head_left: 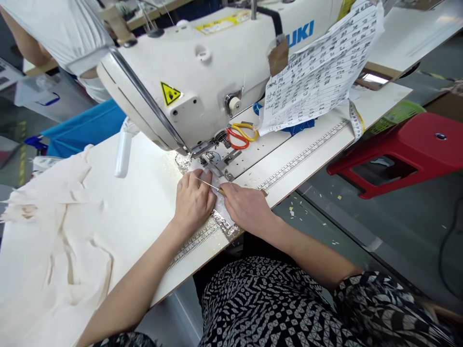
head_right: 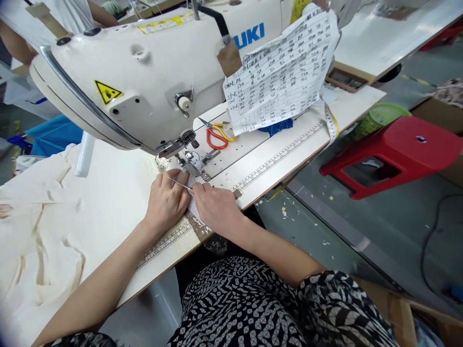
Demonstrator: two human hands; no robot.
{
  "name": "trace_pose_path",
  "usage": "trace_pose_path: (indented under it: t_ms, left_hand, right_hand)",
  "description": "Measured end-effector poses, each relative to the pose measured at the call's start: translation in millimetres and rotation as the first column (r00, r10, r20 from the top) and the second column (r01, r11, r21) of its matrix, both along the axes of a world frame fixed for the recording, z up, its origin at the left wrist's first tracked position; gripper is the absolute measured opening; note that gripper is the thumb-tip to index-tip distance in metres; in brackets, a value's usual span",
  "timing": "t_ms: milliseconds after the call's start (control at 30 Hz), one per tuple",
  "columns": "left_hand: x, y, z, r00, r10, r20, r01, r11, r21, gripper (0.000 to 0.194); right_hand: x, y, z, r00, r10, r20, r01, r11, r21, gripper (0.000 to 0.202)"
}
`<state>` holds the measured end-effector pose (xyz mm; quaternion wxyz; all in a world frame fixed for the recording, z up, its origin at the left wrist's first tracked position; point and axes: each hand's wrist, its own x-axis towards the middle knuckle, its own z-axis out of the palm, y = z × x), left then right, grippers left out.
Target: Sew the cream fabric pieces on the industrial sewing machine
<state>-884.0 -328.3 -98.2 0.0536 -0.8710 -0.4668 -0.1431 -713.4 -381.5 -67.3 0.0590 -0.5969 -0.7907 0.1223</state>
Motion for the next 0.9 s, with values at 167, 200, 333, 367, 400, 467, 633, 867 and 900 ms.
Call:
trace_pose_path:
  t_ms: [167, 200, 333, 367, 400, 467, 633, 867, 900]
  left_hand:
    - [-8.6, 8.9, 0.3, 0.999, -0.012, -0.049, 0.013, 1.000, 0.015, 0.045]
    - [-10.1, 9.8, 0.9, 0.998, -0.009, -0.061, 0.010, 1.000, 0.024, 0.045]
    - [-10.0, 6.3, 3.9, 0.997, 0.011, -0.071, -0.005, 0.997, 0.080, 0.043]
    - [-8.2, 3.4, 4.4, 0.998, 0.001, -0.064, 0.004, 0.996, 0.088, 0.042]
    - [-5.8, 0.0, 4.7, 0.998, -0.019, -0.055, 0.024, 0.996, 0.087, 0.042]
    - [-0.3, -7.5, 4.6, 0.996, -0.074, -0.042, 0.077, 0.995, 0.067, 0.041]
    - [8.3, -16.2, 1.8, 0.994, -0.091, -0.067, 0.094, 0.995, 0.046, 0.043]
    - [4.5, -9.6, 0.1, 0.997, -0.068, -0.031, 0.068, 0.998, 0.000, 0.046]
    - [4.7, -10.4, 0.3, 0.997, -0.070, -0.036, 0.070, 0.998, 0.006, 0.045]
  right_hand:
    - [0.0, -2.0, 1.5, 0.999, -0.013, -0.030, 0.011, 0.998, -0.059, 0.029]
    - [1.5, -5.0, 1.5, 0.999, -0.009, -0.040, 0.006, 0.997, -0.077, 0.029]
    - [8.9, -20.4, -0.3, 0.999, -0.021, -0.049, 0.016, 0.995, -0.097, 0.028]
    - [10.3, -23.6, -1.1, 0.999, -0.024, -0.048, 0.020, 0.996, -0.090, 0.027]
    - [11.5, -26.0, -1.8, 0.999, -0.028, -0.046, 0.024, 0.997, -0.078, 0.027]
    - [13.0, -29.2, -3.3, 0.999, -0.030, -0.042, 0.028, 0.998, -0.049, 0.024]
    - [18.2, -36.9, -5.4, 0.999, -0.018, -0.047, 0.017, 1.000, -0.016, 0.020]
    - [41.3, -55.4, -14.3, 0.996, -0.002, -0.090, 0.012, 0.994, 0.110, 0.023]
    - [44.9, -57.0, -15.9, 0.994, -0.013, -0.105, 0.026, 0.992, 0.127, 0.024]
